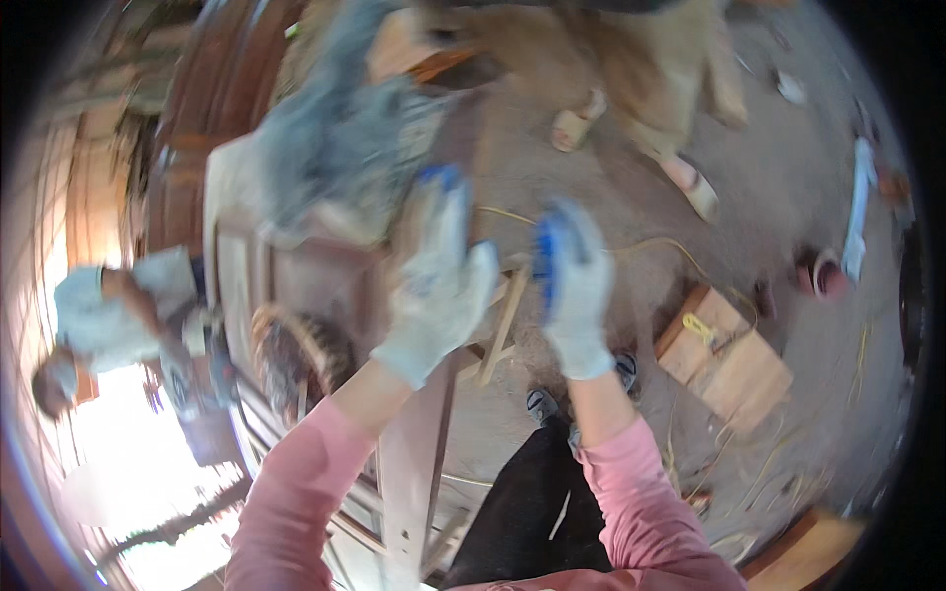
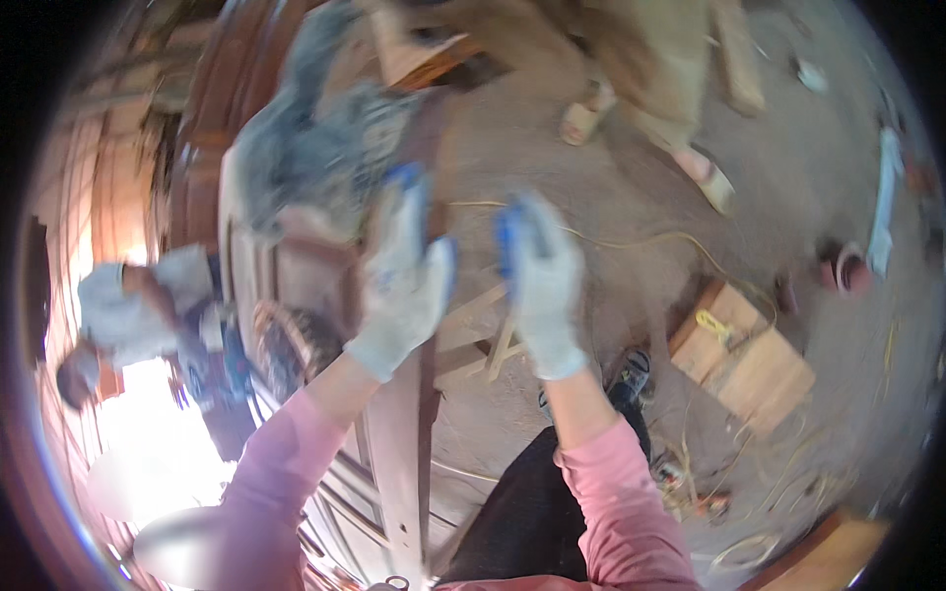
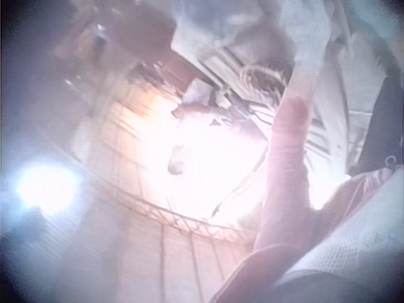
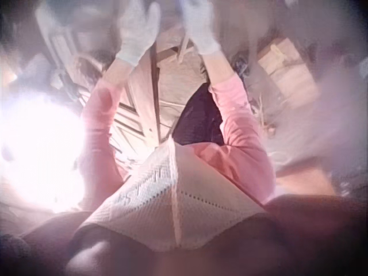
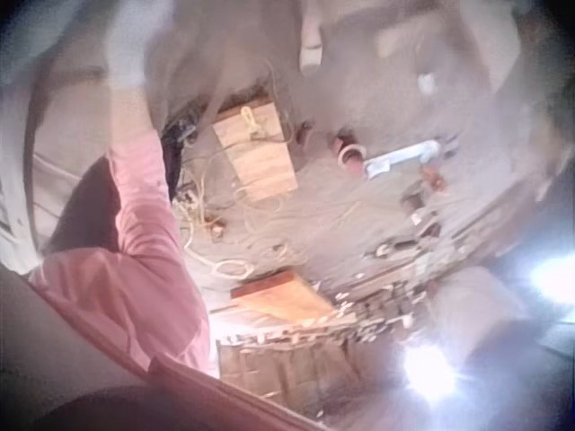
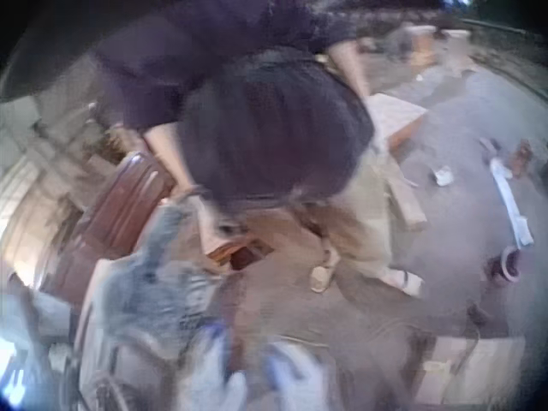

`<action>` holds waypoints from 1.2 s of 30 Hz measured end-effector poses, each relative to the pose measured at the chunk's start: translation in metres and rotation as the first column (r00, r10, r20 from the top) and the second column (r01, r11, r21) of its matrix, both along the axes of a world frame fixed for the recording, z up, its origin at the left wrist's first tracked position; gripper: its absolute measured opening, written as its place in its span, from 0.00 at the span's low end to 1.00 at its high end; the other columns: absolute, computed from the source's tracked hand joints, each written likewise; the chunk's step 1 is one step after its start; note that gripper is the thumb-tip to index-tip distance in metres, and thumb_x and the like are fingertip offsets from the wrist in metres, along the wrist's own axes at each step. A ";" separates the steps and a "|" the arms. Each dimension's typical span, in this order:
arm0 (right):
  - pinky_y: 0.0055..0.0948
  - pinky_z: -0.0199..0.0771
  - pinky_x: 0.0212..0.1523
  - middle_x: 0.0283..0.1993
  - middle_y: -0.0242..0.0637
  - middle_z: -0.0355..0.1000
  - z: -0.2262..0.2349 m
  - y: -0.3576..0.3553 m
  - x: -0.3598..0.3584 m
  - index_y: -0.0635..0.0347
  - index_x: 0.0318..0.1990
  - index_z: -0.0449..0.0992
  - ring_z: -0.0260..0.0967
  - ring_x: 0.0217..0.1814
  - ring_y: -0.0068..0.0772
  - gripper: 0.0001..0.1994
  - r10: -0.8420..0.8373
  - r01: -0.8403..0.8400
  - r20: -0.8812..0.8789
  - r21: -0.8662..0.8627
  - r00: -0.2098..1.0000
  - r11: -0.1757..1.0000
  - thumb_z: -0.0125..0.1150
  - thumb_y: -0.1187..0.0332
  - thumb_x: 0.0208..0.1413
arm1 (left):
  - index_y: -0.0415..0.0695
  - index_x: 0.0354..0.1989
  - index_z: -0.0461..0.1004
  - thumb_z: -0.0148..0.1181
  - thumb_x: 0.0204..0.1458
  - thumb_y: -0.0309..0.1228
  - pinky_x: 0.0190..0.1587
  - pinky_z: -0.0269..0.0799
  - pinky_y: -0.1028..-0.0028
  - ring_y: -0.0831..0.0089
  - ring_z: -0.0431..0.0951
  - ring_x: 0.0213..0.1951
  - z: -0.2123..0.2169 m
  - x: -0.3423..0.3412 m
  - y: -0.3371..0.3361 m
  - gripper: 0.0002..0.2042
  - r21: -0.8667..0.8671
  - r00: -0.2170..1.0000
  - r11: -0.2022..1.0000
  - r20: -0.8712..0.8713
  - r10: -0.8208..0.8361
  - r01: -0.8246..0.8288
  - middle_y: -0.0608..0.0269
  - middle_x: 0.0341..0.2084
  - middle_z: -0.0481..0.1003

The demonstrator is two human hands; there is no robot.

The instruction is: The person uses an orbital sander to smooth the surface of a large wooden door panel. They then apply a dark wood filler paste into the door's grooves using a putty knife and smooth it with a gloved hand.

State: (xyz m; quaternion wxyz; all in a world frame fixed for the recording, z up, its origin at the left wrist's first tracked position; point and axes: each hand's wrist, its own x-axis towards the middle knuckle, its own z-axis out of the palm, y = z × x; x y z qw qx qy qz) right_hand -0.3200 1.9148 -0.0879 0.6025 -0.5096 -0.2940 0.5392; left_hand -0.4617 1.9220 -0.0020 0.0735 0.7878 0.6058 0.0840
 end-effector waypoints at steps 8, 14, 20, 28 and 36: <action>0.27 0.72 0.33 0.35 0.36 0.77 0.180 -0.018 -0.032 0.63 0.47 0.79 0.74 0.32 0.27 0.07 0.454 -0.564 0.352 0.338 0.818 0.754 0.59 0.73 0.65 | 0.37 0.71 0.59 0.52 0.62 0.39 0.77 0.47 0.54 0.48 0.56 0.73 -0.030 -0.007 -0.004 0.31 0.253 0.994 0.967 0.097 -0.049 0.023 0.42 0.71 0.60; 0.39 0.78 0.40 0.33 0.45 0.78 0.204 -0.028 -0.147 0.58 0.36 0.77 0.79 0.39 0.44 0.05 0.262 -0.941 0.929 0.185 0.262 0.285 0.62 0.67 0.60 | 0.42 0.71 0.61 0.47 0.65 0.37 0.76 0.52 0.55 0.52 0.61 0.72 -0.044 -0.021 -0.047 0.26 0.334 0.925 0.942 0.367 -0.096 -0.035 0.49 0.70 0.63; 0.47 0.80 0.37 0.31 0.41 0.79 0.170 -0.048 -0.207 0.54 0.34 0.79 0.80 0.36 0.48 0.08 0.038 -0.983 0.998 -0.055 -0.049 0.173 0.57 0.62 0.61 | 0.47 0.67 0.66 0.47 0.65 0.43 0.74 0.56 0.56 0.56 0.64 0.69 -0.030 -0.064 -0.107 0.24 0.282 0.929 0.959 0.355 -0.106 0.002 0.55 0.67 0.66; 0.40 0.82 0.36 0.34 0.41 0.80 0.162 -0.075 -0.245 0.55 0.35 0.78 0.82 0.37 0.40 0.05 -0.152 -0.946 0.951 -0.234 -0.271 0.225 0.56 0.69 0.59 | 0.46 0.57 0.73 0.57 0.56 0.42 0.70 0.62 0.53 0.51 0.72 0.63 -0.072 -0.052 -0.091 0.22 0.549 0.922 0.829 0.366 -0.125 -0.106 0.52 0.60 0.73; 0.40 0.78 0.40 0.37 0.35 0.76 0.166 -0.060 -0.224 0.52 0.40 0.77 0.78 0.42 0.41 0.06 -0.083 -0.929 0.930 -0.347 -0.359 0.130 0.60 0.62 0.62 | 0.44 0.60 0.72 0.49 0.63 0.42 0.75 0.55 0.55 0.52 0.65 0.69 -0.014 -0.056 -0.096 0.21 0.145 0.922 0.987 0.368 -0.121 0.072 0.51 0.65 0.69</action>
